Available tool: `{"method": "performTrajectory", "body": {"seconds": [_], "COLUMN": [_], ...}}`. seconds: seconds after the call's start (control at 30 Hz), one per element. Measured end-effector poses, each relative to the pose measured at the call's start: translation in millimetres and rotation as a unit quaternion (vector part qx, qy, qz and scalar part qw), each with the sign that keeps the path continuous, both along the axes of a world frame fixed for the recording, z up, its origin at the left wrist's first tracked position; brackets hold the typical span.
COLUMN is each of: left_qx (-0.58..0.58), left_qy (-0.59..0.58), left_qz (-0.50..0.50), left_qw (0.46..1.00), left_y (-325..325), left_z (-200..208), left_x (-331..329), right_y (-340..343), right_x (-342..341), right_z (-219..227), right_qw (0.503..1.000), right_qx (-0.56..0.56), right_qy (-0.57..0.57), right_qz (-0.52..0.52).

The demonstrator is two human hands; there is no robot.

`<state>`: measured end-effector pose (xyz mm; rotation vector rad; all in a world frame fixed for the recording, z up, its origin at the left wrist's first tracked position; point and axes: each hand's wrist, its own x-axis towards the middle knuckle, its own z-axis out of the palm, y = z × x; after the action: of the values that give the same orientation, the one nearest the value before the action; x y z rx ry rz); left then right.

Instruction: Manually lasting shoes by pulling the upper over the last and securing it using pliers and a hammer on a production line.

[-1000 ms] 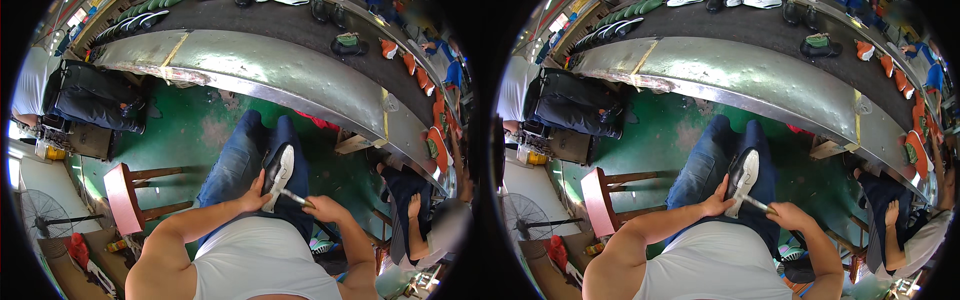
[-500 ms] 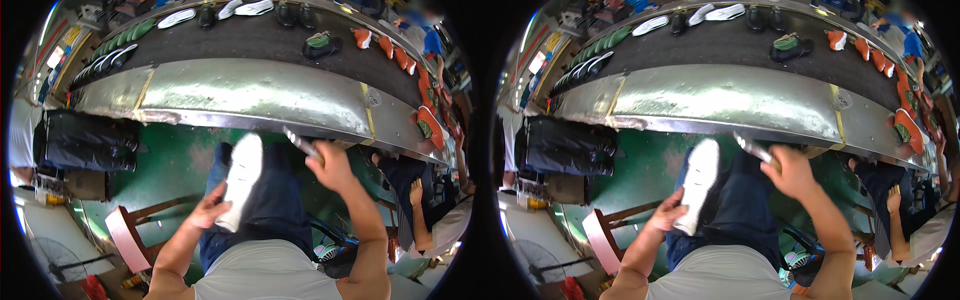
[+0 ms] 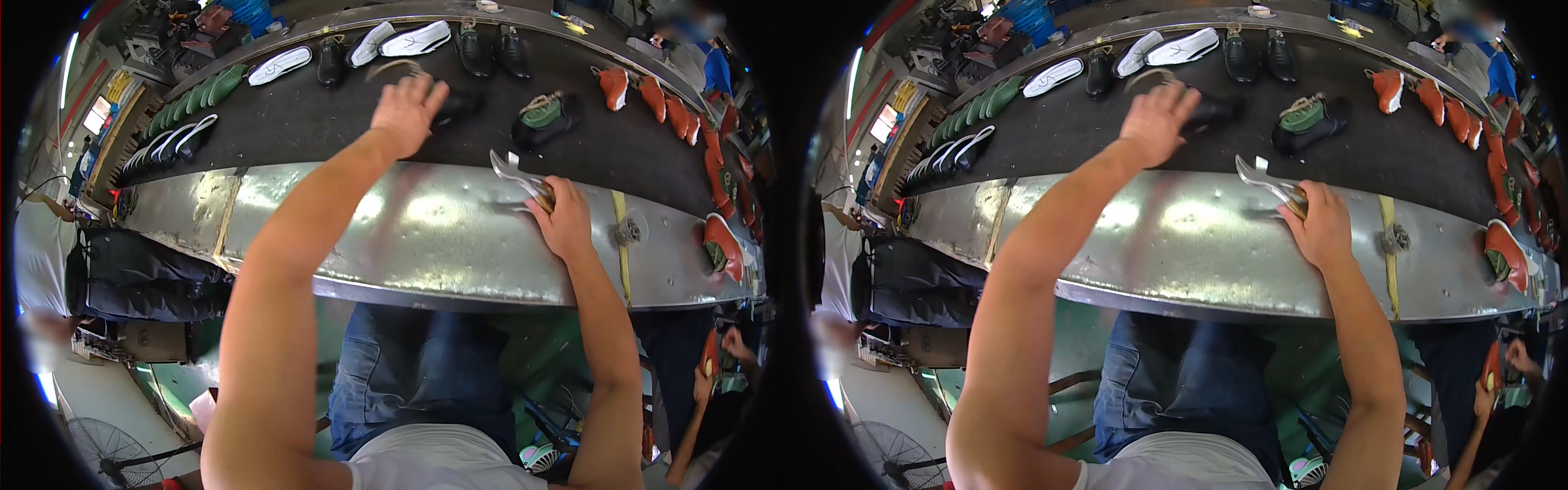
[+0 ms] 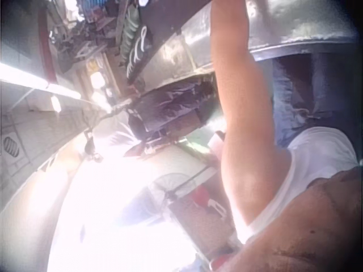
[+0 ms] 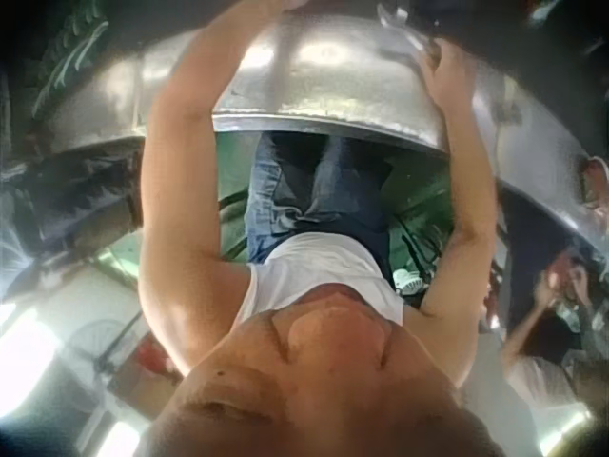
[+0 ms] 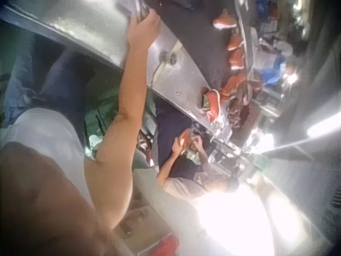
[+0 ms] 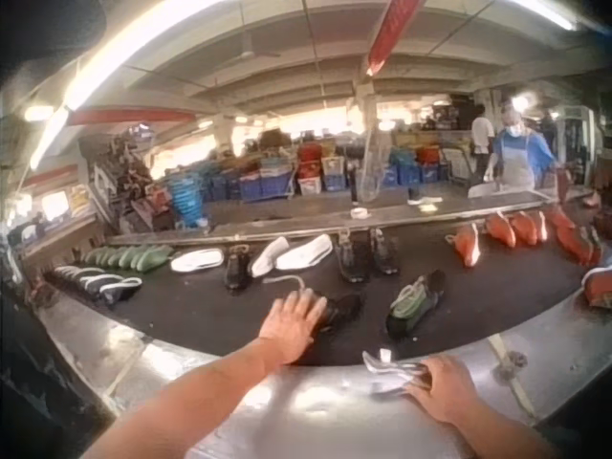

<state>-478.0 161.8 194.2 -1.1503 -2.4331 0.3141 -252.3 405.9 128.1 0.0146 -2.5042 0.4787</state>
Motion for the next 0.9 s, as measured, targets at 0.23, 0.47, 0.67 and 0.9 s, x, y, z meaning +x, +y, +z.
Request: {"method": "performTrajectory", "body": {"seconds": [0.23, 0.47, 0.67, 0.9], "left_qx": [0.428, 0.200, 0.214, 0.804], "left_qy": [-0.211, -0.041, -0.139, -0.458], "left_qz": [0.002, 0.329, 0.306, 0.025], "left_qw": [0.879, 0.922, 0.917, 0.380], "left_y": [-14, -77, -91, -189], "left_z": [-18, -98, -97, -24], "left_x": [-78, -237, -293, -160], "right_y": [7, 2, -3, -10], "right_x": [-5, -8, -8, -15], "right_z": [0, 2, 1, 2], "right_qw": [1.000, 0.997, 0.995, 0.997], "right_qx": [0.003, -0.005, -0.022, -0.005], "right_qy": [-0.020, -0.078, -0.080, -0.067], "right_qz": [-0.007, -0.018, -0.046, -0.039]}}
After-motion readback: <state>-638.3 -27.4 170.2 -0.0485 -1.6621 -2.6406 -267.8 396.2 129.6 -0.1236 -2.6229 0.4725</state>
